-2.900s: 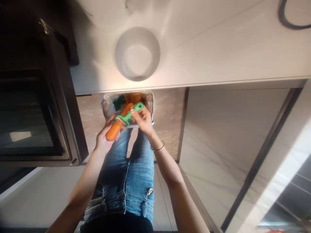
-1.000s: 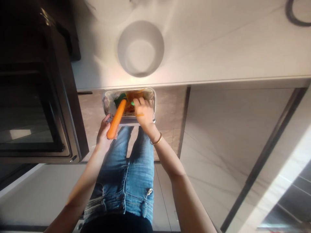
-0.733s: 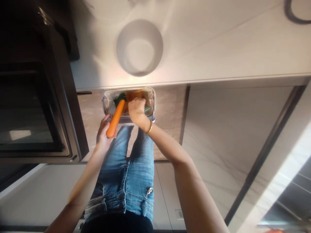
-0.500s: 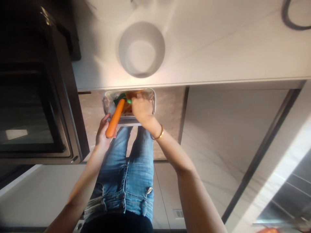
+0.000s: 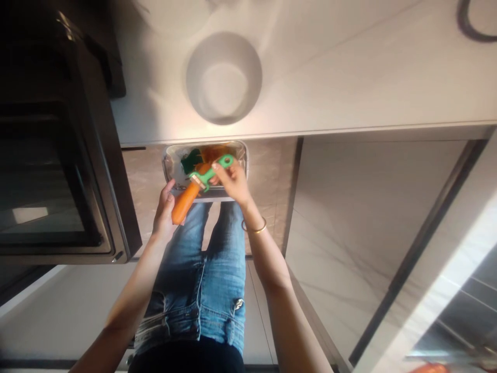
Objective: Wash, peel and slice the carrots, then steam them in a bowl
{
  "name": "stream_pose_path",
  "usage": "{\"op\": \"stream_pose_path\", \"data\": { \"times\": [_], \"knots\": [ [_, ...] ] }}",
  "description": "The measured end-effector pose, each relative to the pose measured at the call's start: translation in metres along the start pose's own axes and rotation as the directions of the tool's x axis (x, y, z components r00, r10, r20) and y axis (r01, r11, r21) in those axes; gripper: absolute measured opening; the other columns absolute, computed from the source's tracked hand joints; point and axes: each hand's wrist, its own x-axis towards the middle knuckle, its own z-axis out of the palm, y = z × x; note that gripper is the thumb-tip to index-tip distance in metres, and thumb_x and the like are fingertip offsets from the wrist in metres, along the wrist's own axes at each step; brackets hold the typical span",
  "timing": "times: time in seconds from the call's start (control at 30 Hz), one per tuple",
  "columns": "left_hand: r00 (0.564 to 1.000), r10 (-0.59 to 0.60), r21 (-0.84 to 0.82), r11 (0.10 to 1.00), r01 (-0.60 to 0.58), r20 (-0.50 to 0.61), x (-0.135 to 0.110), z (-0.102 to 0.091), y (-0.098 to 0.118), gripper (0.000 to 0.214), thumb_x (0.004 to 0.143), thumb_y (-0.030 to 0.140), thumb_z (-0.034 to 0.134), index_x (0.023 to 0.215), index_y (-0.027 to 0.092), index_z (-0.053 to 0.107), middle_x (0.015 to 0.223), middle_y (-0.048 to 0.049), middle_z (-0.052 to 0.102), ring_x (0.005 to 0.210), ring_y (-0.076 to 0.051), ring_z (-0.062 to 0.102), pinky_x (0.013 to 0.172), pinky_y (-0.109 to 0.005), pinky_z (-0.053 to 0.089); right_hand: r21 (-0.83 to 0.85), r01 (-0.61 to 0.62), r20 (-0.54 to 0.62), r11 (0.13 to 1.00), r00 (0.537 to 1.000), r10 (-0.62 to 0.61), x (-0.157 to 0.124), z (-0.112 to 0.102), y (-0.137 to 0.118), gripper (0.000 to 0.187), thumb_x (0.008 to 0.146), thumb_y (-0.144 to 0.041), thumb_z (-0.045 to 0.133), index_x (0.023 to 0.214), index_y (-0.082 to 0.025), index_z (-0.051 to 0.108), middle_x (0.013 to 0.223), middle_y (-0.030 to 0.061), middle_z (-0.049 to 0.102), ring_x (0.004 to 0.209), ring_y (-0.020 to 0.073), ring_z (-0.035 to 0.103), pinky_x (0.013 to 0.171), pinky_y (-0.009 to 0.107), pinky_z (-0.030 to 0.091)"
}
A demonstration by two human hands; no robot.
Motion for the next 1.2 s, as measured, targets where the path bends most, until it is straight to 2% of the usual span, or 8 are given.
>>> {"op": "stream_pose_path", "data": {
  "times": [0.1, 0.2, 0.43, 0.57, 0.73, 0.87, 0.97, 1.2],
  "knots": [
    [0.999, 0.031, 0.022, 0.999, -0.031, -0.01, -0.003, -0.01, -0.001, 0.071, 0.081, 0.055, 0.072, 0.145, 0.039, 0.044, 0.1, -0.0053, 0.071, 0.066, -0.02, 0.066, 0.046, -0.027, 0.044, -0.335, 0.092, -0.126, 0.938, 0.982, -0.142, 0.017, -0.019, 0.009, 0.035, 0.09, -0.056, 0.06, 0.098, -0.022, 0.062, 0.085, 0.0055, 0.071, 0.078, 0.0206, 0.068, 0.076, 0.036, 0.057],
    [0.999, 0.017, -0.055, 0.998, -0.016, 0.027, -0.004, -0.011, 0.001, 0.065, 0.084, 0.037, 0.072, 0.143, 0.035, 0.045, 0.1, -0.0044, 0.072, 0.065, -0.019, 0.067, 0.051, -0.029, 0.046, -0.589, 0.211, 0.03, 0.78, 0.97, -0.24, 0.018, -0.026, 0.008, 0.023, 0.097, -0.035, 0.053, 0.111, -0.022, 0.066, 0.117, 0.0108, 0.07, 0.107, 0.0244, 0.065, 0.096, 0.039, 0.051],
    [0.996, 0.023, -0.286, 0.958, 0.004, 0.088, -0.002, 0.008, 0.013, 0.036, 0.088, 0.023, 0.063, 0.123, 0.027, 0.057, 0.104, -0.0056, 0.075, 0.068, -0.017, 0.067, 0.067, -0.031, 0.052, -0.773, 0.247, 0.126, 0.584, 0.963, -0.24, -0.002, -0.01, 0.009, 0.034, 0.099, -0.021, 0.044, 0.124, -0.024, 0.067, 0.135, 0.0107, 0.063, 0.125, 0.0256, 0.057, 0.108, 0.045, 0.045],
    [0.995, -0.002, -0.322, 0.946, 0.034, 0.099, -0.002, 0.016, 0.017, 0.034, 0.092, 0.023, 0.056, 0.126, 0.027, 0.053, 0.106, -0.0078, 0.075, 0.059, -0.015, 0.061, 0.061, -0.03, 0.047, -0.69, 0.245, 0.03, 0.681, 0.95, -0.311, -0.011, -0.006, 0.012, 0.028, 0.1, -0.032, 0.048, 0.118, -0.024, 0.068, 0.124, 0.0113, 0.067, 0.118, 0.0257, 0.061, 0.105, 0.044, 0.048],
    [0.999, -0.054, -0.294, 0.955, 0.051, -0.003, 0.003, 0.022, 0.013, 0.038, 0.098, 0.023, 0.047, 0.136, 0.028, 0.05, 0.11, -0.0058, 0.074, 0.081, -0.019, 0.069, 0.07, -0.029, 0.049, -0.269, 0.138, -0.35, 0.953, 0.908, -0.23, -0.028, 0.006, -0.004, 0.035, 0.099, -0.052, 0.043, 0.109, -0.024, 0.061, 0.103, 0.0083, 0.067, 0.085, 0.0206, 0.068, 0.076, 0.037, 0.058],
    [0.996, -0.088, -0.363, 0.928, 0.086, 0.01, 0.008, 0.029, 0.009, 0.04, 0.093, 0.025, 0.058, 0.133, 0.025, 0.054, 0.108, -0.005, 0.074, 0.095, -0.019, 0.071, 0.078, -0.03, 0.053, 0.14, 0.005, -0.023, 0.99, 1.0, -0.002, -0.037, 0.016, -0.023, 0.043, 0.089, -0.067, 0.054, 0.093, -0.025, 0.057, 0.081, 0.0012, 0.064, 0.053, 0.0124, 0.056, 0.052, 0.029, 0.053],
    [0.994, -0.1, -0.383, 0.918, 0.107, 0.038, 0.007, 0.036, 0.01, 0.035, 0.089, 0.028, 0.063, 0.123, 0.021, 0.062, 0.103, -0.0057, 0.075, 0.095, -0.021, 0.071, 0.077, -0.03, 0.055, 0.208, -0.081, 0.199, 0.975, 0.979, 0.039, -0.038, 0.022, -0.031, 0.048, 0.08, -0.071, 0.064, 0.087, -0.024, 0.056, 0.077, -0.0003, 0.061, 0.054, 0.0115, 0.054, 0.05, 0.027, 0.051],
    [0.987, -0.159, -0.374, 0.915, 0.153, 0.013, 0.004, 0.033, 0.011, 0.032, 0.09, 0.022, 0.058, 0.121, 0.023, 0.065, 0.101, -0.004, 0.075, 0.086, -0.019, 0.072, 0.07, -0.03, 0.056, 0.166, -0.071, 0.25, 0.984, 0.968, 0.027, -0.029, 0.025, -0.028, 0.05, 0.08, -0.072, 0.064, 0.085, -0.024, 0.054, 0.074, -0.0014, 0.058, 0.055, 0.0121, 0.054, 0.052, 0.028, 0.051]
  ]
}}
